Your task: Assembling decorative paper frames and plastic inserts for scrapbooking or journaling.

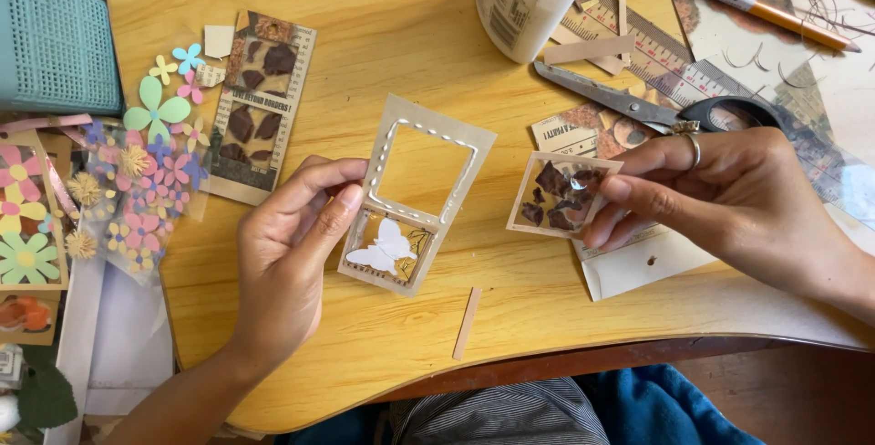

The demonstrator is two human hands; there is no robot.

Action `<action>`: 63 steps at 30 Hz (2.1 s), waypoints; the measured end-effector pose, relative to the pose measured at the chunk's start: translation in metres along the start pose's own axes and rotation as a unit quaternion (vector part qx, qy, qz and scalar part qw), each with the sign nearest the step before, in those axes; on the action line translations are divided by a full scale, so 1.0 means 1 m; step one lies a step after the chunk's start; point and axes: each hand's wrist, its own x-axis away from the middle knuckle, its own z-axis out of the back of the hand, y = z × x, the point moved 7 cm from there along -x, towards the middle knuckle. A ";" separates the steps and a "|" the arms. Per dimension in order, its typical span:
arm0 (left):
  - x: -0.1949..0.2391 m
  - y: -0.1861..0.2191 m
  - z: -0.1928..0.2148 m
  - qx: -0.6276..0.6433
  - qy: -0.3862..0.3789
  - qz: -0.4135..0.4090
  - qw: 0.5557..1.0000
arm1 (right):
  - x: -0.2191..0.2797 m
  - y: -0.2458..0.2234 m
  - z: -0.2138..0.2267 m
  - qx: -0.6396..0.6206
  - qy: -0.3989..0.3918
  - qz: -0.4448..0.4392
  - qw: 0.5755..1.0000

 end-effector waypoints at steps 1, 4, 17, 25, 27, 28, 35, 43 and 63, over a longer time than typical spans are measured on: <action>0.000 0.000 0.000 0.000 0.000 0.000 1.000 | 0.000 0.001 0.000 0.000 0.000 0.000 1.000; 0.000 0.000 0.000 -0.002 0.002 0.001 1.000 | 0.000 0.003 0.002 -0.001 0.006 -0.015 1.000; 0.001 0.003 -0.004 0.019 -0.009 0.000 1.000 | -0.002 -0.003 0.004 0.023 -0.005 0.039 0.999; 0.001 0.000 -0.009 0.031 -0.045 0.042 0.998 | 0.006 0.000 0.014 -0.016 -0.029 0.102 0.994; 0.001 -0.006 -0.011 0.032 -0.065 0.060 0.996 | 0.007 -0.011 0.011 -0.009 -0.029 0.101 0.994; 0.002 -0.005 -0.011 0.033 -0.062 0.058 0.996 | 0.008 -0.012 0.008 -0.008 -0.032 0.102 0.994; 0.002 -0.017 -0.008 0.162 -0.061 0.121 0.978 | 0.036 -0.038 -0.020 0.400 0.022 0.428 0.810; 0.001 -0.005 -0.017 0.252 -0.138 0.120 0.950 | 0.020 -0.052 0.000 0.416 0.045 0.408 0.812; 0.018 0.024 -0.097 0.416 -0.439 0.151 0.782 | -0.013 -0.052 -0.009 0.091 -0.123 0.161 0.975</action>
